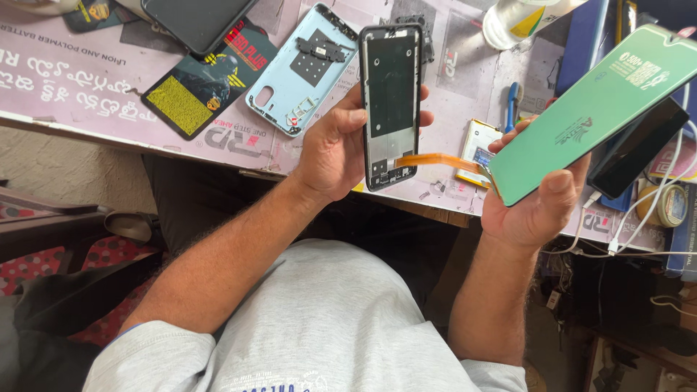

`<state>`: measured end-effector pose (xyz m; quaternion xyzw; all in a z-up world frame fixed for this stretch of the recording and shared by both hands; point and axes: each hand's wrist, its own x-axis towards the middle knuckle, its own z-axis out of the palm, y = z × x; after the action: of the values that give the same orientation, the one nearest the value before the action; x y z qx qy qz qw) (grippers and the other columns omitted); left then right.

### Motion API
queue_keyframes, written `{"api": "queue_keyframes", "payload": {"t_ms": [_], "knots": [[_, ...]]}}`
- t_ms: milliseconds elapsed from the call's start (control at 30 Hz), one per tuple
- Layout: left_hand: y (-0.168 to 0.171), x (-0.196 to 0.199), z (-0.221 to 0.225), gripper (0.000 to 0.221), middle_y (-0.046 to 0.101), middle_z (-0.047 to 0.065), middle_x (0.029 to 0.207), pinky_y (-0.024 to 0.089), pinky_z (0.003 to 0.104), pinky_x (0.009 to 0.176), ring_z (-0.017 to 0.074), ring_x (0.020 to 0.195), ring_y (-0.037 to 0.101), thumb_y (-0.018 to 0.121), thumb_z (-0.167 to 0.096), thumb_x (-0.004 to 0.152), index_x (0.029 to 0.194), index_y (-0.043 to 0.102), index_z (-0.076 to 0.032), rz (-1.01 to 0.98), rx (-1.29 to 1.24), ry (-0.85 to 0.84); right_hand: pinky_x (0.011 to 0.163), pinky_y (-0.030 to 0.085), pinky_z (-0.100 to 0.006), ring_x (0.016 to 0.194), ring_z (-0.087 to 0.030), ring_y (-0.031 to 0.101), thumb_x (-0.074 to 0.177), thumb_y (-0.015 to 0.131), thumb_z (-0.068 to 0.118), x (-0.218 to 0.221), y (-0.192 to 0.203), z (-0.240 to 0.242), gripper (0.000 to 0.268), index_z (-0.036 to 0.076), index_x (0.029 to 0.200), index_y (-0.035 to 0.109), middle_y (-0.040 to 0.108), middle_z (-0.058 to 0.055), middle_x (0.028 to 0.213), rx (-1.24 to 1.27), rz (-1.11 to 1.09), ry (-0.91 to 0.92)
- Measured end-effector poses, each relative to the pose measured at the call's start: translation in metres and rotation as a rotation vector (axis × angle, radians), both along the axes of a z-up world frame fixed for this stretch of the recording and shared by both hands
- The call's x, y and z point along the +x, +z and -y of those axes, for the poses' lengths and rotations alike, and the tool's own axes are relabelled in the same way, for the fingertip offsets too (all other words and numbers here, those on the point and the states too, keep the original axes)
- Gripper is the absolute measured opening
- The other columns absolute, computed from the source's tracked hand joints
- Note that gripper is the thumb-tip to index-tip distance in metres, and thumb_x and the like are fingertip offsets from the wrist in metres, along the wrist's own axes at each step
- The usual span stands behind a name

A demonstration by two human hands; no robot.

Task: The person works on a disassembled mobile phone by removing a black internal component using a screwdriver, peeling adhesive from a new screen assembly, and applying tape to the internal parts.

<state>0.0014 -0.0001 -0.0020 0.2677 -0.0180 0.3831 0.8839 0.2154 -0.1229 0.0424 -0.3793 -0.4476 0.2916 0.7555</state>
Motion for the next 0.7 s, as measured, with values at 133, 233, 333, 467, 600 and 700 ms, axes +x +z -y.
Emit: {"api": "queue_keyframes", "payload": {"t_ms": [133, 233, 333, 467, 600, 700], "knots": [[-0.002, -0.001, -0.001, 0.064, 0.054, 0.020, 0.151, 0.054, 0.051, 0.116, 0.0348, 0.140, 0.057, 0.057, -0.025, 0.093, 0.152, 0.046, -0.003, 0.019, -0.022, 0.003, 0.089, 0.061, -0.036, 0.100, -0.022, 0.070, 0.094, 0.085, 0.035, 0.000, -0.003, -0.002, 0.069, -0.004, 0.141, 0.054, 0.066, -0.018, 0.121, 0.017, 0.024, -0.026], [-0.003, -0.002, -0.002, 0.064, 0.054, 0.020, 0.151, 0.054, 0.051, 0.116, 0.0362, 0.141, 0.057, 0.059, -0.024, 0.091, 0.151, 0.047, -0.004, 0.015, -0.036, 0.003, 0.089, 0.061, -0.035, 0.102, -0.022, 0.071, 0.092, 0.087, 0.033, 0.000, -0.007, -0.003, 0.069, -0.004, 0.142, 0.055, 0.066, -0.016, 0.127, 0.033, 0.012, -0.044], [-0.005, -0.003, -0.003, 0.063, 0.054, 0.020, 0.150, 0.055, 0.052, 0.114, 0.0369, 0.141, 0.056, 0.060, -0.023, 0.090, 0.149, 0.047, -0.004, 0.008, -0.042, 0.011, 0.090, 0.062, -0.035, 0.102, -0.021, 0.071, 0.092, 0.087, 0.031, 0.001, -0.010, -0.001, 0.067, -0.003, 0.141, 0.055, 0.066, -0.016, 0.128, 0.033, 0.010, -0.059], [-0.008, -0.002, -0.006, 0.062, 0.055, 0.021, 0.149, 0.056, 0.052, 0.114, 0.0372, 0.142, 0.056, 0.061, -0.020, 0.090, 0.148, 0.048, -0.002, 0.047, -0.016, 0.030, 0.088, 0.062, -0.036, 0.101, -0.020, 0.071, 0.092, 0.087, 0.031, 0.003, -0.013, -0.001, 0.066, -0.001, 0.140, 0.056, 0.065, -0.015, 0.130, 0.038, 0.048, -0.076], [-0.007, -0.002, -0.006, 0.063, 0.056, 0.021, 0.147, 0.056, 0.051, 0.112, 0.0368, 0.141, 0.056, 0.061, -0.019, 0.089, 0.149, 0.048, -0.003, 0.052, -0.024, 0.056, 0.088, 0.062, -0.036, 0.099, -0.021, 0.071, 0.093, 0.086, 0.031, 0.004, -0.012, 0.002, 0.064, -0.001, 0.140, 0.055, 0.067, -0.016, 0.118, 0.024, 0.032, -0.063], [-0.005, -0.003, -0.006, 0.063, 0.056, 0.021, 0.148, 0.055, 0.050, 0.115, 0.0368, 0.142, 0.056, 0.062, -0.018, 0.089, 0.149, 0.048, -0.002, 0.050, -0.046, 0.077, 0.088, 0.062, -0.036, 0.098, -0.022, 0.071, 0.094, 0.086, 0.030, 0.006, -0.014, 0.005, 0.061, -0.002, 0.137, 0.056, 0.067, -0.016, 0.114, 0.023, 0.028, -0.065]]}}
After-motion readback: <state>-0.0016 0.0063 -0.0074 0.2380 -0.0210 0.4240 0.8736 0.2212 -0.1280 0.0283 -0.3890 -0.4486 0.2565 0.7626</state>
